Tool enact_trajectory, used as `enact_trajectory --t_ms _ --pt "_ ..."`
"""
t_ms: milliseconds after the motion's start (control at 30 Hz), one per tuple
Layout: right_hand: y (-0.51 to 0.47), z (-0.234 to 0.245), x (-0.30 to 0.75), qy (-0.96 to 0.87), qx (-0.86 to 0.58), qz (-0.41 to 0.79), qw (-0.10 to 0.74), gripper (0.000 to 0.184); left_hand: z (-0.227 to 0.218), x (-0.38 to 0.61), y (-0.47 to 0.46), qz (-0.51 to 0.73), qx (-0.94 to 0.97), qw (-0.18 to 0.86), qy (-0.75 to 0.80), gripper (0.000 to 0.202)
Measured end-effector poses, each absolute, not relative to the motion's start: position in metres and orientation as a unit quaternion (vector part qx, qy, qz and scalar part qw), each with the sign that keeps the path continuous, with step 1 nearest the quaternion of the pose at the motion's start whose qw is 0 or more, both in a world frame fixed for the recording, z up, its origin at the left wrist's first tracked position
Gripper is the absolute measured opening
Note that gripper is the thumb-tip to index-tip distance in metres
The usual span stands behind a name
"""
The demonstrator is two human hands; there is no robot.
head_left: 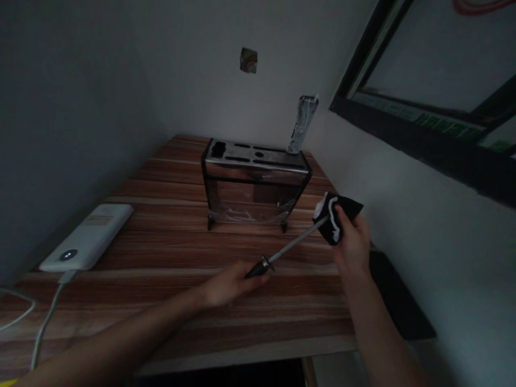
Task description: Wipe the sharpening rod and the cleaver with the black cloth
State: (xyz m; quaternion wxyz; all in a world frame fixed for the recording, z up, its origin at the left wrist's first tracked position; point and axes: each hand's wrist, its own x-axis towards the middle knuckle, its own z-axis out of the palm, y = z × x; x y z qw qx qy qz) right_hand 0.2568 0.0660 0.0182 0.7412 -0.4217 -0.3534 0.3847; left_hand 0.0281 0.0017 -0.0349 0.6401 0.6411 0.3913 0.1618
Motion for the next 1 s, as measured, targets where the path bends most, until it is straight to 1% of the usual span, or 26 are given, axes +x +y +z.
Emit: enact_trajectory --t_ms 200,500,733,867,1000 --pt "0.068 0.022 0.264 -0.322 -0.400 0.367 0.775 0.023 -0.031 0.029 0.001 0.159 0.656 0.626 0.390 0.034" --pt "0.067 0.012 0.253 -0.328 -0.420 0.389 0.751 0.024 -0.031 0.028 0.001 0.140 0.645 0.638 0.397 0.034" --pt "0.050 -0.004 0.226 -0.398 -0.451 0.469 0.646 0.023 -0.034 0.028 0.002 0.161 0.635 0.635 0.409 0.040" --pt "0.044 -0.013 0.219 -0.458 -0.459 0.485 0.587 0.023 -0.032 0.029 0.002 0.170 0.627 0.644 0.404 0.045" --pt "0.037 -0.016 0.211 -0.510 -0.467 0.482 0.538 0.024 -0.033 0.029 0.002 0.178 0.612 0.656 0.404 0.045"
